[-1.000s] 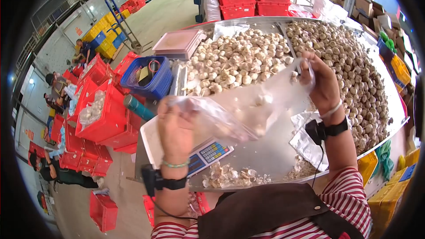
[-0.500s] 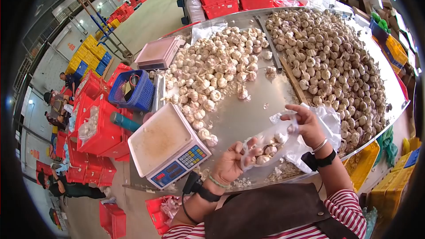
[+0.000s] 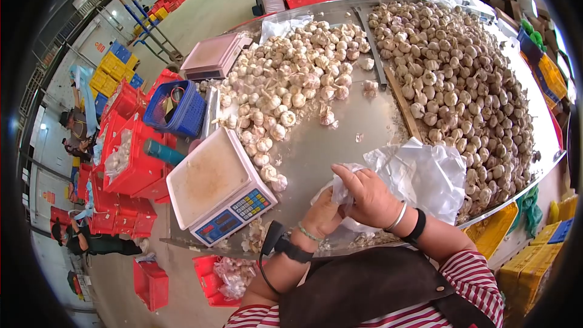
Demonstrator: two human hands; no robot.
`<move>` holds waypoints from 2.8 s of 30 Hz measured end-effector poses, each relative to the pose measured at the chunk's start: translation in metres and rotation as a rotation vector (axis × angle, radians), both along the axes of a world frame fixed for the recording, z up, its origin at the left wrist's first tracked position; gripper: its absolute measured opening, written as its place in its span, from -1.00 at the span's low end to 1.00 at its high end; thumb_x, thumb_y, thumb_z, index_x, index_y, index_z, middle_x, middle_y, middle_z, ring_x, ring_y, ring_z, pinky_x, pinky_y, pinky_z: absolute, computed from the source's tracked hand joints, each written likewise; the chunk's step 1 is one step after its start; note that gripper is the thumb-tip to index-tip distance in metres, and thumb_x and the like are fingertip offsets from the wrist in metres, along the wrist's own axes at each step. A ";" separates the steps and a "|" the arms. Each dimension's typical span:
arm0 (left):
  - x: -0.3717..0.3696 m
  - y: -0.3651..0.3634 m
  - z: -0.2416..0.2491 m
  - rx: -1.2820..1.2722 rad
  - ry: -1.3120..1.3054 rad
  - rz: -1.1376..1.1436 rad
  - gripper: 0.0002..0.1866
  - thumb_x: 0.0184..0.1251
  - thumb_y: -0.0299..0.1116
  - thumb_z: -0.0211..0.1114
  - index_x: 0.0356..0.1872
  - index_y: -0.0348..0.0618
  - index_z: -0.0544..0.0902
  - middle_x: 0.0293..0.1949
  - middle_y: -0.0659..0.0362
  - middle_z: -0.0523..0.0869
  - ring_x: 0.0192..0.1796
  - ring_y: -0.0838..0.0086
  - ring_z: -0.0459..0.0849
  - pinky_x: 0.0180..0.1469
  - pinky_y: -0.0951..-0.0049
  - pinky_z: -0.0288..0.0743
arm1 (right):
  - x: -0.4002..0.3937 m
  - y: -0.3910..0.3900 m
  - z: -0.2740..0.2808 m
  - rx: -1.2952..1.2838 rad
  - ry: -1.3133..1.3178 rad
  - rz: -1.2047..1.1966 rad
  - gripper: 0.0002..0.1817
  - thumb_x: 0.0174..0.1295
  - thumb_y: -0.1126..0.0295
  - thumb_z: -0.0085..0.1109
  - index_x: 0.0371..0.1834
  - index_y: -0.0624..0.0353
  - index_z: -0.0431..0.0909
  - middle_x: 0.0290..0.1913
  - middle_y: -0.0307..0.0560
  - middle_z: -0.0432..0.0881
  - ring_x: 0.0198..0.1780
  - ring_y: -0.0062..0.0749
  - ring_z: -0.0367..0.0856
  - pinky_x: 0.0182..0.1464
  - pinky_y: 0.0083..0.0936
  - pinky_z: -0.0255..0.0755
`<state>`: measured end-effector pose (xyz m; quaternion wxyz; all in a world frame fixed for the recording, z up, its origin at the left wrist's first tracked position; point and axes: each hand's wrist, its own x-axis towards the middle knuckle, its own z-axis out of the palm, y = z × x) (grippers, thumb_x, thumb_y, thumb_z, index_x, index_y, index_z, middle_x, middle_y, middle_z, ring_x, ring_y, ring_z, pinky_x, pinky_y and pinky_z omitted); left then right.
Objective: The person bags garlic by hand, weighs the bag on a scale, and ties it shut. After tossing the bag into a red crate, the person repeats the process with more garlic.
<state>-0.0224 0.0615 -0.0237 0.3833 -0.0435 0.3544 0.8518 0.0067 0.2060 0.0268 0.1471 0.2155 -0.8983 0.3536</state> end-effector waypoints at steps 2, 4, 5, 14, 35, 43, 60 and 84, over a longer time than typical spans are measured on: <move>0.000 -0.001 -0.009 0.027 0.022 0.014 -0.70 0.29 -0.24 0.25 -0.06 -0.19 0.56 -0.12 0.18 0.64 -0.10 0.47 0.63 0.00 0.35 0.52 | 0.000 0.006 -0.011 0.044 0.037 -0.050 -0.24 -0.18 0.60 0.17 0.26 0.26 0.24 -0.20 0.01 0.61 -0.18 -0.08 0.56 -0.04 -0.28 0.42; -0.001 -0.006 -0.015 0.050 0.027 0.028 -0.72 0.30 -0.27 0.22 -0.06 -0.22 0.56 -0.11 0.15 0.64 -0.06 0.42 0.63 0.07 0.28 0.50 | 0.002 0.015 -0.026 -0.001 -0.017 -0.012 -0.34 -0.14 0.64 0.08 0.19 0.27 0.31 -0.29 -0.07 0.63 -0.19 -0.09 0.56 -0.03 -0.29 0.43; -0.003 -0.011 -0.016 0.069 -0.036 -0.005 -0.77 0.33 -0.32 0.16 -0.10 -0.23 0.57 -0.14 0.10 0.65 -0.05 0.34 0.63 0.11 0.24 0.49 | 0.003 0.022 -0.032 -0.026 0.011 -0.019 -0.39 -0.13 0.66 0.07 0.14 0.26 0.35 -0.32 -0.07 0.64 -0.20 -0.10 0.57 -0.05 -0.30 0.44; -0.011 -0.026 -0.041 0.272 -0.118 0.384 -0.85 0.39 -0.33 0.09 -0.26 -0.20 0.54 -0.20 0.11 0.66 -0.07 0.31 0.60 0.14 0.20 0.44 | 0.015 0.069 -0.062 -1.754 -0.978 0.114 -0.52 0.15 0.61 -0.01 0.20 0.16 0.37 -0.41 -0.13 0.60 -0.54 -0.60 0.48 -0.51 -0.65 0.36; -0.015 -0.030 -0.030 0.205 0.118 -0.057 -0.68 0.34 -0.45 0.13 0.11 -0.11 0.45 -0.10 0.06 0.61 -0.20 0.50 0.64 -0.42 0.63 0.52 | -0.023 0.073 -0.048 -1.415 -0.937 0.203 -0.22 0.04 0.80 -0.07 0.40 0.13 0.05 -0.06 0.04 0.62 -0.15 -0.36 0.65 -0.26 -0.59 0.56; -0.024 -0.007 -0.065 0.044 -0.145 0.073 -0.63 0.29 -0.15 0.24 0.04 -0.07 0.48 -0.21 0.18 0.64 -0.12 0.39 0.61 -0.10 0.30 0.52 | 0.015 0.034 -0.058 -0.607 -0.605 0.144 -0.28 -0.03 0.69 0.22 0.27 0.12 0.22 -0.25 -0.21 0.58 -0.23 -0.48 0.60 -0.21 -0.55 0.47; 0.002 -0.054 -0.072 -0.926 0.654 0.031 -0.51 0.26 -0.16 0.28 0.08 -0.28 0.43 -0.42 0.17 0.63 -0.42 0.52 0.59 -0.39 0.54 0.48 | -0.031 0.034 -0.001 -0.859 -0.943 0.261 -0.70 0.22 0.46 0.19 0.03 0.16 0.48 -0.50 -0.41 0.44 -0.51 -0.80 0.32 -0.51 -0.77 0.21; 0.175 -0.354 -0.032 -1.655 0.366 1.052 -0.76 0.27 -0.37 0.19 -0.06 -0.18 0.54 -0.32 0.05 0.67 -0.27 0.28 0.65 -0.17 0.37 0.50 | -0.080 0.091 -0.026 -0.125 -0.702 0.225 -0.60 0.12 0.68 0.09 0.08 0.31 0.42 -0.07 -0.14 0.54 -0.15 -0.57 0.52 -0.12 -0.65 0.43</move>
